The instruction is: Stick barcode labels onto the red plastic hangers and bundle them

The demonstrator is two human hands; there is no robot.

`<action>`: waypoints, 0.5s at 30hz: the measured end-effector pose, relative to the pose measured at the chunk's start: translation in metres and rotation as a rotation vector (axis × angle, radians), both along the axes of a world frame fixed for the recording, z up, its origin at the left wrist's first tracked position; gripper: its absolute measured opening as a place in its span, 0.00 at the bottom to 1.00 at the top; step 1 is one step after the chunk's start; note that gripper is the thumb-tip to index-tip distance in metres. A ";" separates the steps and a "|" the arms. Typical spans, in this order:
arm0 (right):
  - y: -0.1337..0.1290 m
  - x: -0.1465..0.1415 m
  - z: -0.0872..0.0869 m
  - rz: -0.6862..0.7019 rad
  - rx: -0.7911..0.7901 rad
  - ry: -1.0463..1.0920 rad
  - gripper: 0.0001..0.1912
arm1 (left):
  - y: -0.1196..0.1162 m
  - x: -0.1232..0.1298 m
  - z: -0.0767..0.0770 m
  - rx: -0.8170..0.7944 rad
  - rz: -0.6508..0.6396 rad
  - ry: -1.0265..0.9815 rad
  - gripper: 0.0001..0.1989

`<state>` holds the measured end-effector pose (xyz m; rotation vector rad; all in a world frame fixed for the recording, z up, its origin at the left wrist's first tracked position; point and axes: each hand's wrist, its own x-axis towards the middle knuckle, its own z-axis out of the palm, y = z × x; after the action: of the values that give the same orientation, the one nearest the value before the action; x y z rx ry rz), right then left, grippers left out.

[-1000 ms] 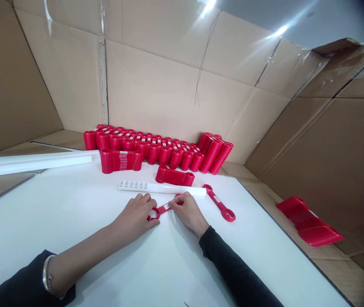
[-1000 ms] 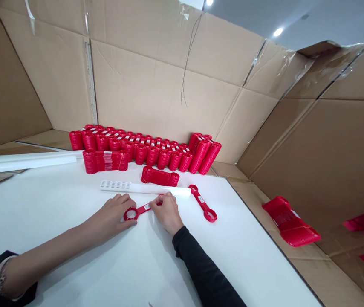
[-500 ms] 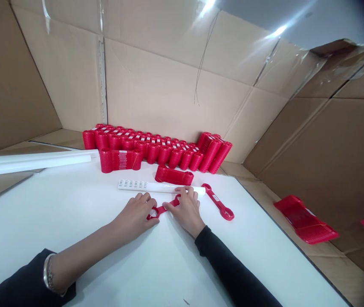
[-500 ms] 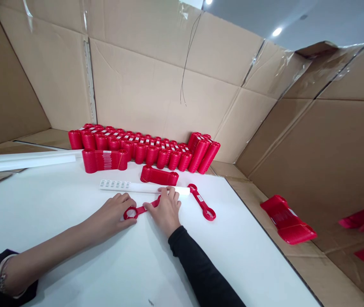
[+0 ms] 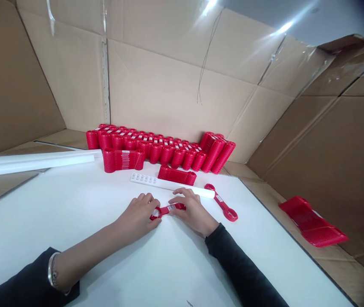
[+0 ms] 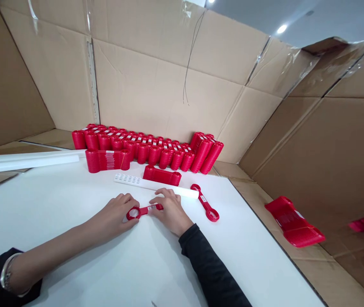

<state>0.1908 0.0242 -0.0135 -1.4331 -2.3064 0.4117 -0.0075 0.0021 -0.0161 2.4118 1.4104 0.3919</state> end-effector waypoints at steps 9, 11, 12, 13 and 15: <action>0.003 0.023 0.021 0.079 -0.060 0.115 0.06 | 0.001 -0.001 -0.004 0.000 0.010 -0.017 0.27; 0.006 0.042 0.029 -0.021 -0.042 0.201 0.08 | 0.001 -0.001 -0.003 -0.004 0.003 -0.005 0.26; 0.008 0.053 0.032 -0.120 0.000 0.230 0.09 | 0.001 -0.001 -0.003 -0.008 -0.002 0.000 0.24; 0.010 0.065 0.034 -0.268 0.055 0.250 0.11 | 0.001 -0.001 -0.002 -0.010 -0.007 0.004 0.23; 0.016 0.087 0.033 -0.617 0.101 0.219 0.13 | 0.002 -0.001 -0.002 -0.011 -0.015 0.009 0.20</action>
<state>0.2781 0.0399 0.0191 -1.8384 -1.5846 0.2436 -0.0081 0.0040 -0.0182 2.4169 1.3934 0.3691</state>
